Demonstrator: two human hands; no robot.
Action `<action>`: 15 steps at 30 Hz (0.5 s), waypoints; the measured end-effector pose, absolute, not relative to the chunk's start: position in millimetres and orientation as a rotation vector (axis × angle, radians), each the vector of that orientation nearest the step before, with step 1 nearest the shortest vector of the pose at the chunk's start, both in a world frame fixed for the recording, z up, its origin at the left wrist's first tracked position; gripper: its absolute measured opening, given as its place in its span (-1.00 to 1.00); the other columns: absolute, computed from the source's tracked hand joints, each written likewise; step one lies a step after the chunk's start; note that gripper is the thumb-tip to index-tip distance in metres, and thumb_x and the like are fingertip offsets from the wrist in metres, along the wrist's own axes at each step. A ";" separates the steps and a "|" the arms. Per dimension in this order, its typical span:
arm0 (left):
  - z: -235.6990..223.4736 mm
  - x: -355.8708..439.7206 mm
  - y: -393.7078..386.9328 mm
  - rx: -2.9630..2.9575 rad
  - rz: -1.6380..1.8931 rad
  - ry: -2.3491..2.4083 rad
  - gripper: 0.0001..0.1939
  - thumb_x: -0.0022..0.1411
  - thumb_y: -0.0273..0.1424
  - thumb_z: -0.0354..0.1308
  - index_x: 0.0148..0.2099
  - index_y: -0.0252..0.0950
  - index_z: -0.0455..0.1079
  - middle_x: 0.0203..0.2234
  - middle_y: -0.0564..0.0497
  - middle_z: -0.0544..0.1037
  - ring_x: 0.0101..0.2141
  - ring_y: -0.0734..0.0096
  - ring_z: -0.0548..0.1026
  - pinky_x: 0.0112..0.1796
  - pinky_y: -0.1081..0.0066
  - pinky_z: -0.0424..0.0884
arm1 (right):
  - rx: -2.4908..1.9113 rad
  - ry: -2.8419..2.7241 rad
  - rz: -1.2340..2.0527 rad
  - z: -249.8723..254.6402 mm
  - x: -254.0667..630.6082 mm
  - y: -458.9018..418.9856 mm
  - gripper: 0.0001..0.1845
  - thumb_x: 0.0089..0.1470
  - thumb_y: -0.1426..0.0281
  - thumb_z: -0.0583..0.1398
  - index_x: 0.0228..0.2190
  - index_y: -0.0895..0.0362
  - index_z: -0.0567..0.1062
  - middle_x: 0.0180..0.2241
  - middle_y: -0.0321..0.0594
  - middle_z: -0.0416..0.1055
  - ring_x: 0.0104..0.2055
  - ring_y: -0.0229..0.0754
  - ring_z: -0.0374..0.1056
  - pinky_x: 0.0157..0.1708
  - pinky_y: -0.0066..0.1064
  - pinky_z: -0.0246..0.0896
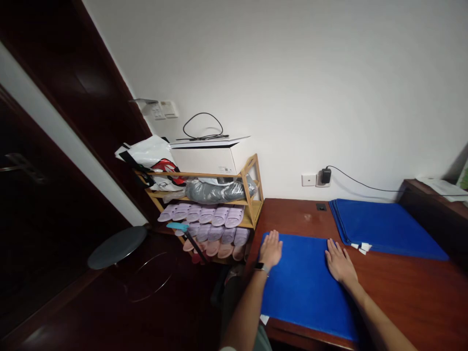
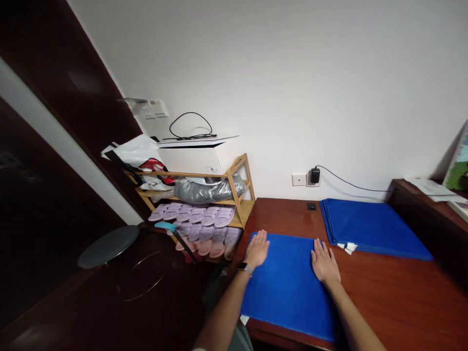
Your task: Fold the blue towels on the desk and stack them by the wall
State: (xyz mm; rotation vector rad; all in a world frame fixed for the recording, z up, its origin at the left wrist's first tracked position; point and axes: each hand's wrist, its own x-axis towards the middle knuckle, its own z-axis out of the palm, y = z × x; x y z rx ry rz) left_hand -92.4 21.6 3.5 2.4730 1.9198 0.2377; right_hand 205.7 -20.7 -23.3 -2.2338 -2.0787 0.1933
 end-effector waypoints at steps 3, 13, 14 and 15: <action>4.1 -139.1 28.3 2.426 0.237 1.997 -0.36 0.52 -0.25 -0.38 0.53 -0.37 -0.09 0.45 -0.15 0.11 0.43 0.22 0.04 0.38 0.12 0.02 | -2.244 -2.066 0.207 -22.2 206.3 -19.1 -0.23 0.36 0.16 -0.35 0.45 0.24 -0.09 0.50 -0.21 -0.17 0.53 -0.12 -0.32 0.46 -0.14 -0.40; 15.6 -141.2 22.9 2.454 0.284 2.009 -0.37 0.52 -0.27 -0.35 0.52 -0.39 -0.06 0.43 -0.18 0.16 0.42 0.24 0.09 0.38 0.12 0.04 | -2.265 -1.948 0.257 -3.2 200.7 -55.3 -0.24 0.37 0.14 -0.35 0.46 0.20 -0.11 0.51 -0.23 -0.22 0.53 -0.09 -0.31 0.46 -0.09 -0.34; 20.7 -141.0 21.1 2.467 0.294 2.003 -0.37 0.52 -0.28 -0.35 0.51 -0.41 -0.04 0.43 -0.18 0.15 0.42 0.24 0.08 0.38 0.12 0.03 | -2.263 -1.953 0.247 -5.7 199.2 -63.2 -0.23 0.37 0.14 -0.35 0.46 0.19 -0.11 0.50 -0.24 -0.21 0.53 -0.09 -0.30 0.46 -0.09 -0.34; 26.0 -138.9 18.1 2.484 0.303 1.996 -0.37 0.52 -0.29 -0.34 0.51 -0.42 -0.03 0.44 -0.17 0.12 0.43 0.25 0.04 0.39 0.13 0.00 | -2.266 -1.968 0.246 -8.4 197.7 -70.2 -0.23 0.36 0.14 -0.35 0.46 0.19 -0.10 0.50 -0.25 -0.19 0.53 -0.09 -0.29 0.46 -0.09 -0.35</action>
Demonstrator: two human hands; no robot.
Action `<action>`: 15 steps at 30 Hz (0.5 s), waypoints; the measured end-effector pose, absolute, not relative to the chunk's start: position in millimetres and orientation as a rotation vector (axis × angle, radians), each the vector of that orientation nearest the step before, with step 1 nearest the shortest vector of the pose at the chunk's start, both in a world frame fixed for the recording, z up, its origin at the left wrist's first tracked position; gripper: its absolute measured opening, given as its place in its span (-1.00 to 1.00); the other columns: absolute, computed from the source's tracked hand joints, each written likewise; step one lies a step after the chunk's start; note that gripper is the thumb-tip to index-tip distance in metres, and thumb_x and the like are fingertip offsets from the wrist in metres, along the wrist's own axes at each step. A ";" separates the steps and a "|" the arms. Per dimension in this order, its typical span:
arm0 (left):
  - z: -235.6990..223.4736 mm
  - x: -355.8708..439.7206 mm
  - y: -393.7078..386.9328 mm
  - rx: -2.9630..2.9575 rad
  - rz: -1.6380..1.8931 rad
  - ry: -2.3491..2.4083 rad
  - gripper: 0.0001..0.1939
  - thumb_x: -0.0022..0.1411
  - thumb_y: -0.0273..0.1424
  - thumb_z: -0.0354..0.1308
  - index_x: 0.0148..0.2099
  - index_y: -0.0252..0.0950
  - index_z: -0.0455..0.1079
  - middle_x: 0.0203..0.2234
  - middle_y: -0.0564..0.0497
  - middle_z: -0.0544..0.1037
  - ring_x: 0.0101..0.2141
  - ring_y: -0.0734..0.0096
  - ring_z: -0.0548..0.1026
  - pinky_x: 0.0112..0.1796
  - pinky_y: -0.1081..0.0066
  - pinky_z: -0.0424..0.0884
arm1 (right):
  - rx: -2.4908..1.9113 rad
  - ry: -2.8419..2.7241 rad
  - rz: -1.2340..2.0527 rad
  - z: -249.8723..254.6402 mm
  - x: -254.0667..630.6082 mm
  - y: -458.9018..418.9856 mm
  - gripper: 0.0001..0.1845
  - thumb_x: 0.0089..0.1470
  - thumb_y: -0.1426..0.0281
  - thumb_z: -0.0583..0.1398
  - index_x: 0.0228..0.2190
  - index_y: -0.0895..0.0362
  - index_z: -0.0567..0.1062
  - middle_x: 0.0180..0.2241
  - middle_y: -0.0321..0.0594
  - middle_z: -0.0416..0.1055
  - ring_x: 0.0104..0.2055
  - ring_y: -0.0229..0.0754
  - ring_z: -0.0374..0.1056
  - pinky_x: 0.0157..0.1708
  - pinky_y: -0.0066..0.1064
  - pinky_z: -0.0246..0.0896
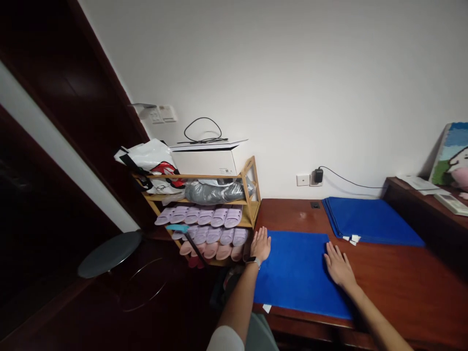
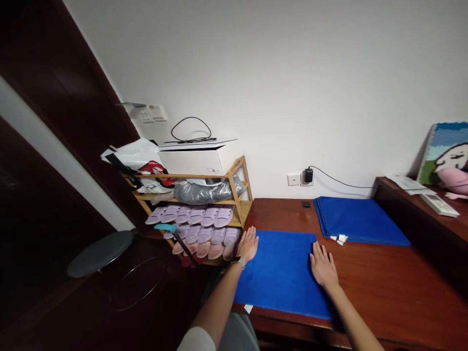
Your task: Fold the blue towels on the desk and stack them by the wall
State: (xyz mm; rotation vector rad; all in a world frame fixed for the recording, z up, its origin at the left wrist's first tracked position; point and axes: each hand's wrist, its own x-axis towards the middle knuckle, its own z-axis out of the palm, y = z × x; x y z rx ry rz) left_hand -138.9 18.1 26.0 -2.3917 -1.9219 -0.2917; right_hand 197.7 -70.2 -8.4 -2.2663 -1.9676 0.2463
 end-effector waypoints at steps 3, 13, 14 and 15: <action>39.2 -111.0 -2.2 -2.441 -0.361 -1.774 -0.38 0.53 -0.28 -0.35 0.51 -0.41 -0.03 0.47 -0.12 0.06 0.45 0.29 -0.06 0.42 0.15 -0.10 | -2.295 -1.998 0.241 -14.1 194.4 -81.9 -0.24 0.36 0.16 -0.33 0.45 0.21 -0.07 0.50 -0.26 -0.17 0.53 -0.08 -0.26 0.46 -0.10 -0.38; 1.2 22.9 -82.2 -2.791 -0.472 -1.545 -0.36 0.56 -0.19 -0.40 0.52 -0.33 -0.05 0.44 -0.09 0.13 0.43 0.29 0.03 0.39 0.15 0.05 | -2.270 -2.030 0.225 -17.7 197.3 -81.1 -0.24 0.35 0.18 -0.31 0.46 0.21 -0.07 0.49 -0.22 -0.15 0.53 -0.05 -0.26 0.46 -0.05 -0.37; -2.0 5.0 -80.8 -2.761 -0.443 -1.604 -0.37 0.56 -0.19 -0.40 0.52 -0.31 -0.05 0.44 -0.09 0.14 0.43 0.27 0.04 0.39 0.11 0.05 | -2.263 -2.022 0.225 -18.9 197.6 -81.3 -0.24 0.35 0.17 -0.31 0.46 0.20 -0.06 0.49 -0.21 -0.15 0.53 -0.05 -0.26 0.46 -0.05 -0.37; -4.1 -18.5 -78.5 -2.712 -0.422 -1.663 -0.38 0.55 -0.20 -0.39 0.53 -0.28 -0.05 0.44 -0.07 0.14 0.43 0.25 0.04 0.39 0.08 0.04 | -2.256 -2.014 0.226 -20.1 197.9 -81.4 -0.24 0.35 0.17 -0.31 0.46 0.18 -0.06 0.49 -0.21 -0.14 0.53 -0.05 -0.25 0.46 -0.04 -0.36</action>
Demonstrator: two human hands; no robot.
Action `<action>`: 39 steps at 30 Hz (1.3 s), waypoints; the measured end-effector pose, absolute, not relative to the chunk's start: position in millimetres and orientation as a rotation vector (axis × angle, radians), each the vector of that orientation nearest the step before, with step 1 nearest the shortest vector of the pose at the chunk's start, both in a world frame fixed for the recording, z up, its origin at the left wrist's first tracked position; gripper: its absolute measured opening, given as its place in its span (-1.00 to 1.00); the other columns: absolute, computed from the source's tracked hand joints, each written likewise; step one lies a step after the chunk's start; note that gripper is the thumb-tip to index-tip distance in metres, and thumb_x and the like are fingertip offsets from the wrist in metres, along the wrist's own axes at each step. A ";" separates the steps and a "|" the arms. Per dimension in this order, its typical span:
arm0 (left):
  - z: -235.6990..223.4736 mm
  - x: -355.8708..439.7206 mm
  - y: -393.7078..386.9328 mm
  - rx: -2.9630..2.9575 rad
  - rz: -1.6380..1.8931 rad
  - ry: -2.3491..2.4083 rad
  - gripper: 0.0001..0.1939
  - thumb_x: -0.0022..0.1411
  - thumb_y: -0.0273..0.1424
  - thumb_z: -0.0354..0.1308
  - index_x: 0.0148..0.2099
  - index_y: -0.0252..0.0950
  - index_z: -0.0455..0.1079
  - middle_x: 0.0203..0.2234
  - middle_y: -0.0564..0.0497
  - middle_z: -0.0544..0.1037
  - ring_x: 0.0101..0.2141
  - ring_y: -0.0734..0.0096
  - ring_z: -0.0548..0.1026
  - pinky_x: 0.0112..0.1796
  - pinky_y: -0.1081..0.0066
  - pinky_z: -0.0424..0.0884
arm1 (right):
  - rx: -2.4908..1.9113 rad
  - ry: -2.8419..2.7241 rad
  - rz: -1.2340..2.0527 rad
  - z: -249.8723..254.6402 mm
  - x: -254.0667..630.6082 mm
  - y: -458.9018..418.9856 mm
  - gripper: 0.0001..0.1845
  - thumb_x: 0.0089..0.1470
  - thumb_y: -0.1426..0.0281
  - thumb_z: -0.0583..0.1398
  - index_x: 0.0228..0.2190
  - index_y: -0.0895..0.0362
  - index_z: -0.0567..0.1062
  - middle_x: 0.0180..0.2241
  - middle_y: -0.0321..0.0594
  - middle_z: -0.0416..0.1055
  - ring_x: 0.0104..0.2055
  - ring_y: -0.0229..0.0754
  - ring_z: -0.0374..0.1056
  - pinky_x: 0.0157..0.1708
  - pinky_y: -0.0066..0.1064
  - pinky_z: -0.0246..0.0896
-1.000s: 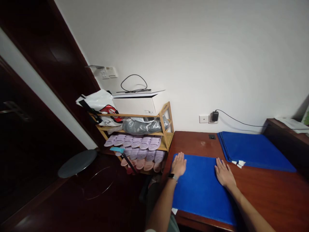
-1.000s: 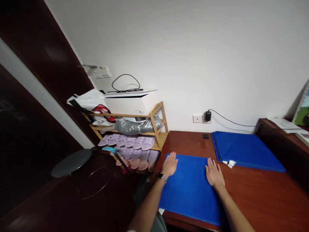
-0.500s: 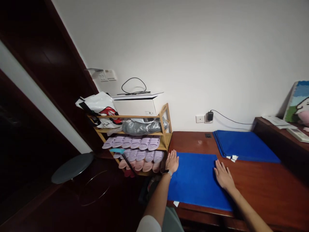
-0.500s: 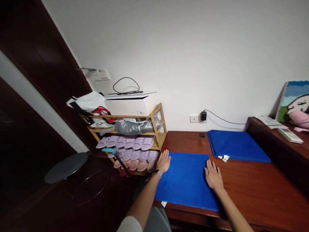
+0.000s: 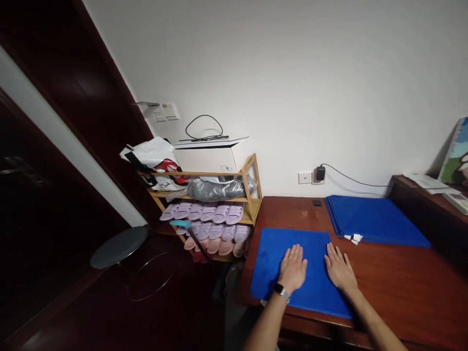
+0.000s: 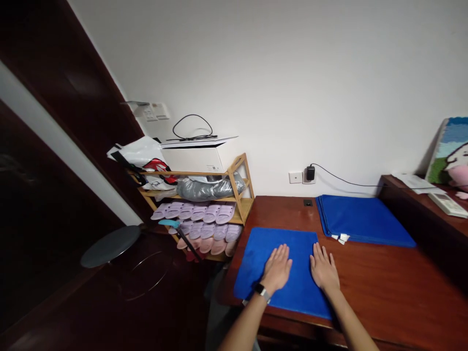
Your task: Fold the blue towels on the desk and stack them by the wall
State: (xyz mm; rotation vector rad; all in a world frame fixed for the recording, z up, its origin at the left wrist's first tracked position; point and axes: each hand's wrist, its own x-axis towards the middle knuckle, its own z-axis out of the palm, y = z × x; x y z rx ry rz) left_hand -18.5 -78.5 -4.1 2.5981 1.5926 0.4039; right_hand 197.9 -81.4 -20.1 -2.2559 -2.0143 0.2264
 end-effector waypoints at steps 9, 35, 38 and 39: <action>-7.5 -172.9 -72.9 2.473 0.261 2.087 -0.40 0.54 -0.27 -0.31 0.51 -0.33 -0.01 0.43 -0.12 0.15 0.41 0.28 0.09 0.38 0.15 0.07 | -2.292 -2.010 0.250 -12.5 195.3 -81.0 -0.23 0.35 0.17 -0.33 0.45 0.22 -0.06 0.50 -0.27 -0.18 0.53 -0.06 -0.28 0.46 -0.07 -0.37; -5.4 -26.4 -90.6 2.590 0.411 1.633 -0.37 0.55 -0.18 -0.39 0.50 -0.29 0.04 0.43 -0.06 0.16 0.42 0.26 0.07 0.39 0.11 0.06 | -2.239 -2.048 0.156 -20.7 188.5 -119.2 -0.24 0.36 0.16 -0.31 0.45 0.21 -0.03 0.48 -0.24 -0.12 0.52 -0.04 -0.21 0.46 -0.04 -0.34; -7.6 -108.0 -80.1 2.484 0.340 1.977 -0.37 0.55 -0.22 -0.36 0.49 -0.38 0.06 0.43 -0.14 0.13 0.42 0.18 0.06 0.38 0.06 0.07 | -2.236 -2.020 0.169 -18.8 186.9 -119.4 -0.24 0.36 0.15 -0.31 0.45 0.22 -0.03 0.48 -0.25 -0.11 0.52 -0.04 -0.22 0.47 -0.04 -0.35; -8.6 -131.8 -77.9 2.466 0.311 2.043 -0.38 0.54 -0.24 -0.35 0.49 -0.39 0.06 0.43 -0.15 0.13 0.42 0.19 0.09 0.37 0.07 0.08 | -2.236 -2.018 0.171 -18.1 186.7 -119.2 -0.24 0.36 0.15 -0.31 0.44 0.22 -0.03 0.48 -0.25 -0.11 0.52 -0.04 -0.22 0.47 -0.04 -0.35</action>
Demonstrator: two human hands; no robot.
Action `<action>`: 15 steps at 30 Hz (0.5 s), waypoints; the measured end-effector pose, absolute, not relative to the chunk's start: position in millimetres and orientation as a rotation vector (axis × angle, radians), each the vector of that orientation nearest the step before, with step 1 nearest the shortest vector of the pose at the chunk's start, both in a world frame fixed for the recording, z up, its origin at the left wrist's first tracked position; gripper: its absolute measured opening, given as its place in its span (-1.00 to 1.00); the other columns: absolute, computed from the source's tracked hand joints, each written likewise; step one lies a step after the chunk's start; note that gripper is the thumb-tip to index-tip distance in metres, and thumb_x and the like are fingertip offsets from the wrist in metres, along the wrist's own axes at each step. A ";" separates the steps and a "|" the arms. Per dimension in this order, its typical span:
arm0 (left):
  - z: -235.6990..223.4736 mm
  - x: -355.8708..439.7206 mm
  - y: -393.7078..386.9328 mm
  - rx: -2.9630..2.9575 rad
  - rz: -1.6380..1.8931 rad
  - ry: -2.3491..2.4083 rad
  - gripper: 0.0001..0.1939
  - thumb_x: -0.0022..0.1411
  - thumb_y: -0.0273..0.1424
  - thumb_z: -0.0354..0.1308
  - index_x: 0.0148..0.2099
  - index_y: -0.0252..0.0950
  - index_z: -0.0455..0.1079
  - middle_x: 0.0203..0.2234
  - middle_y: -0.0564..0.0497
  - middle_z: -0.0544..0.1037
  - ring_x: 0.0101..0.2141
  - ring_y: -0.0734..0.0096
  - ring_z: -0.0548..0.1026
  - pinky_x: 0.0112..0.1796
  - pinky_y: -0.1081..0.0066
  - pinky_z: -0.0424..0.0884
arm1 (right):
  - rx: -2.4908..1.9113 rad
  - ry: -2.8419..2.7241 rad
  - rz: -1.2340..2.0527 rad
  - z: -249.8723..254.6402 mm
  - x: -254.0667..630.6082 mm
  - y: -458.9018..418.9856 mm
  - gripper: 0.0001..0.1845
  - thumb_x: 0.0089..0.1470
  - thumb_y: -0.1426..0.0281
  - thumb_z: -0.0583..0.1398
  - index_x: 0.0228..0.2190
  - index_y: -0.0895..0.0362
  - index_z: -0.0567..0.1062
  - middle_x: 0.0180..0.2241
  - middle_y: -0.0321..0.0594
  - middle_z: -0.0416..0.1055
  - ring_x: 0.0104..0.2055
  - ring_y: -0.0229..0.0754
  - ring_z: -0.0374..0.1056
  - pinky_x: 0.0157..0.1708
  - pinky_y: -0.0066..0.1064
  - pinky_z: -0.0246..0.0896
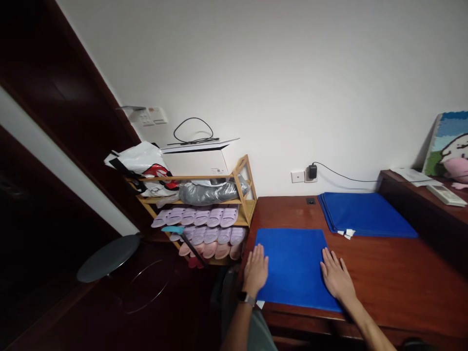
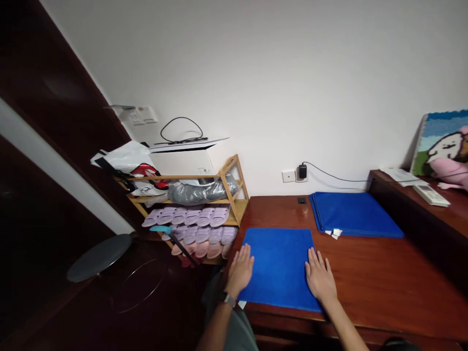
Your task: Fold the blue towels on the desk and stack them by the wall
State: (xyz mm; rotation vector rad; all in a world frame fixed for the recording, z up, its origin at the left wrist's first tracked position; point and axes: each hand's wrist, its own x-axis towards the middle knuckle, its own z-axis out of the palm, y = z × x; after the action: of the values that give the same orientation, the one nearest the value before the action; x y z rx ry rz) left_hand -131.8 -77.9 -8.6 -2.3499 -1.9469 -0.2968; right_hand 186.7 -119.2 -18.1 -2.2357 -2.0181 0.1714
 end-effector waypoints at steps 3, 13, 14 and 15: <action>-13.0 -178.5 -75.7 -2.294 -0.289 -1.907 -0.40 0.53 -0.29 -0.32 0.48 -0.37 0.07 0.41 -0.13 0.19 0.39 0.21 0.16 0.36 0.07 0.12 | -2.240 -2.014 0.167 -14.8 186.3 -118.8 -0.24 0.36 0.16 -0.30 0.44 0.22 -0.02 0.47 -0.25 -0.09 0.52 -0.05 -0.20 0.46 -0.05 -0.34; 19.3 -127.2 -115.0 -2.313 -0.661 -1.753 -0.42 0.56 -0.30 -0.28 0.53 -0.31 -0.07 0.40 -0.14 0.22 0.39 0.18 0.17 0.34 0.04 0.20 | -2.135 -2.003 0.159 -21.9 183.2 -155.0 -0.22 0.37 0.07 -0.32 0.44 0.16 0.02 0.47 -0.29 -0.06 0.52 -0.05 -0.21 0.46 -0.05 -0.30; 25.6 -105.1 -124.3 -2.381 -0.685 -1.717 -0.42 0.56 -0.31 -0.27 0.53 -0.29 -0.10 0.41 -0.12 0.19 0.40 0.20 0.14 0.34 0.05 0.20 | -2.120 -2.007 0.159 -25.3 182.9 -158.2 -0.23 0.37 0.07 -0.31 0.44 0.17 0.02 0.46 -0.26 -0.05 0.52 -0.05 -0.21 0.46 -0.05 -0.29; 31.2 -80.6 -133.8 -2.482 -0.688 -1.649 -0.42 0.57 -0.30 -0.27 0.54 -0.27 -0.12 0.42 -0.10 0.18 0.40 0.21 0.12 0.34 0.07 0.20 | -2.109 -2.008 0.157 -28.7 183.2 -160.5 -0.23 0.37 0.08 -0.29 0.43 0.18 0.03 0.46 -0.23 -0.04 0.52 -0.03 -0.20 0.46 -0.04 -0.28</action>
State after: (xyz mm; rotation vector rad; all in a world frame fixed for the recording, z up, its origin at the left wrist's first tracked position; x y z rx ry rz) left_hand -80.6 -133.8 31.2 -2.4825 -1.6492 -0.6876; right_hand 183.2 -160.5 -28.7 -2.1092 -2.0082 0.1573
